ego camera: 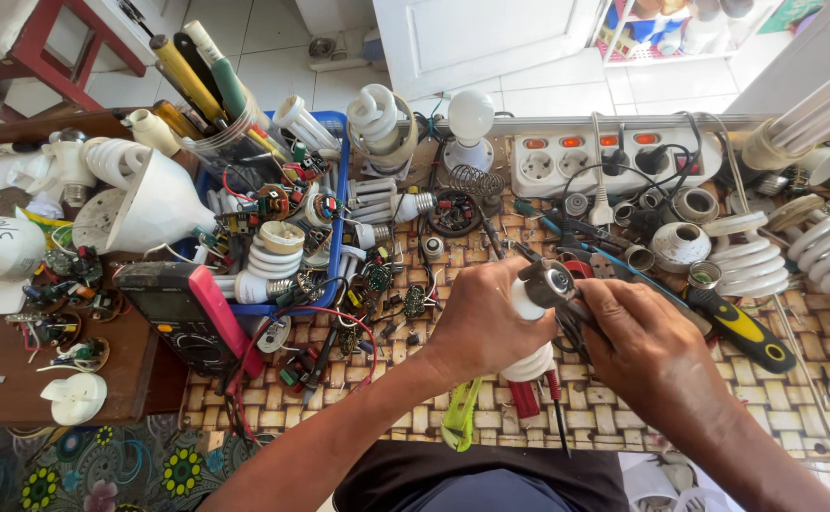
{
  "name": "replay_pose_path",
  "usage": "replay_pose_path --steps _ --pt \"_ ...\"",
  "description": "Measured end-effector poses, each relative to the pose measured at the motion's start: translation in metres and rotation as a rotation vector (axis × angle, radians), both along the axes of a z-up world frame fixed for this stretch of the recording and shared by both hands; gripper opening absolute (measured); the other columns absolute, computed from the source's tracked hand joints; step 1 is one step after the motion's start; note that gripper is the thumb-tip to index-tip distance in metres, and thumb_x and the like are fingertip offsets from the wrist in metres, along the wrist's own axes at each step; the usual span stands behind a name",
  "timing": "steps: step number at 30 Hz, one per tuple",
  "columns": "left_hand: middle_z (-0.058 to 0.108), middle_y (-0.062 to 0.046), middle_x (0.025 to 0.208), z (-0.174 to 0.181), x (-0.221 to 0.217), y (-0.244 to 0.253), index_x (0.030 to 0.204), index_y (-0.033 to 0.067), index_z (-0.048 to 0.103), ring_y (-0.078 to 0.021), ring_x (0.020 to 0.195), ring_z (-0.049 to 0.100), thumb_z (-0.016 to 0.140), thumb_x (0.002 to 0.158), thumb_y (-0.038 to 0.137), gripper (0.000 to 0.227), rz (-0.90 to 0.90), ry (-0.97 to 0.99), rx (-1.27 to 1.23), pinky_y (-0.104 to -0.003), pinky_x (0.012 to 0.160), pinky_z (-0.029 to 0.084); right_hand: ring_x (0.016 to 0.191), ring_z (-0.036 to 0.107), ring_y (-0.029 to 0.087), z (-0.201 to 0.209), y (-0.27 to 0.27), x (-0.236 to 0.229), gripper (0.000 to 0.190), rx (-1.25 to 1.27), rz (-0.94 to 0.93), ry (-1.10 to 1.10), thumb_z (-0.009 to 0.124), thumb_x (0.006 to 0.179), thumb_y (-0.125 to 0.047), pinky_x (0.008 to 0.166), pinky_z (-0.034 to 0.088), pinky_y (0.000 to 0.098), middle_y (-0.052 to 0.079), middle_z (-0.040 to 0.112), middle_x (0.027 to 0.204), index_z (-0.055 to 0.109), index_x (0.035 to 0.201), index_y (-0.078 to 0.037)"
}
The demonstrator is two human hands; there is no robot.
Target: The person disassembles a compact fluorescent light bulb using pliers and a utility knife, then reassembles it by hand. The person handles the bulb and tools on a cluttered workbench.
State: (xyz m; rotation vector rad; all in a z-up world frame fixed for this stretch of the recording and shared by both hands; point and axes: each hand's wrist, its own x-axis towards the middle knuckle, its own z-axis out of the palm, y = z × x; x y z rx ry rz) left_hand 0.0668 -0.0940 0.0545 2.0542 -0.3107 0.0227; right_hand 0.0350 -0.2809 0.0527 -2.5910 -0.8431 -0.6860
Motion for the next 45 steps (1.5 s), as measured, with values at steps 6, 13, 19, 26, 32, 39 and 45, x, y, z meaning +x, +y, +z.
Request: replay_pose_path --steps 6,13,19,26,32,39,45 --pt "0.069 0.001 0.071 0.008 0.004 0.004 0.078 0.0142 0.067 -0.0116 0.063 0.061 0.072 0.07 0.021 0.012 -0.092 0.133 -0.043 -0.028 0.058 0.048 0.088 0.064 0.027 0.0 -0.008 0.013 0.024 -0.016 0.105 -0.123 0.061 0.095 -0.005 0.086 0.054 0.0397 0.012 0.064 0.106 0.061 0.117 0.003" --pt "0.074 -0.01 0.091 0.013 0.028 0.026 0.091 0.0048 0.067 -0.0238 0.084 0.074 0.076 0.068 0.003 0.025 -0.694 0.694 -0.184 -0.035 0.074 0.064 0.096 0.062 0.035 -0.002 -0.021 0.02 0.034 -0.038 0.368 -0.128 0.047 0.096 -0.004 0.082 0.053 0.0473 0.02 0.061 0.11 0.052 0.126 0.011" --pt "0.069 -0.01 0.11 0.039 0.037 0.02 0.117 0.0086 0.061 -0.0268 0.094 0.07 0.073 0.069 0.029 0.054 -0.412 0.629 -0.06 -0.038 0.078 0.06 0.097 0.067 0.029 -0.009 -0.012 0.01 0.037 0.014 -0.068 0.116 0.066 0.087 -0.003 0.083 0.056 0.0429 0.013 0.066 0.115 0.065 0.124 -0.004" --pt "0.064 -0.015 0.091 -0.012 0.015 -0.015 0.109 0.0001 0.058 -0.0314 0.08 0.064 0.074 0.079 0.028 0.044 0.061 -0.203 0.242 -0.042 0.068 0.054 0.084 0.066 0.029 -0.006 0.005 0.01 0.038 0.085 -0.218 0.165 0.065 0.088 -0.003 0.072 0.055 0.0427 0.011 0.068 0.113 0.066 0.126 -0.006" --pt "0.069 -0.017 0.086 -0.03 0.022 -0.005 0.102 0.0004 0.065 -0.0352 0.077 0.067 0.077 0.074 0.021 0.037 0.039 -0.276 0.133 -0.044 0.068 0.052 0.102 0.066 0.028 -0.016 0.003 0.01 0.033 -0.025 -0.114 0.034 0.061 0.095 -0.005 0.088 0.054 0.04 0.009 0.066 0.115 0.062 0.128 -0.004" --pt "0.072 -0.004 0.082 0.0 0.033 0.023 0.093 0.0098 0.066 -0.0172 0.066 0.068 0.071 0.079 0.018 0.017 -0.545 0.168 -0.137 -0.029 0.06 0.057 0.095 0.064 0.03 -0.006 -0.014 0.017 0.034 -0.033 0.115 -0.102 0.062 0.095 -0.01 0.087 0.055 0.042 0.015 0.064 0.112 0.059 0.126 0.005" --pt "0.065 -0.003 0.076 0.01 0.046 0.02 0.087 0.0092 0.063 -0.0126 0.071 0.063 0.074 0.085 0.024 0.018 -1.244 0.749 -0.556 -0.027 0.071 0.055 0.093 0.068 0.028 -0.007 -0.017 0.02 0.03 -0.027 0.192 -0.273 0.057 0.099 -0.021 0.083 0.049 0.0404 0.01 0.066 0.105 0.068 0.116 0.0"
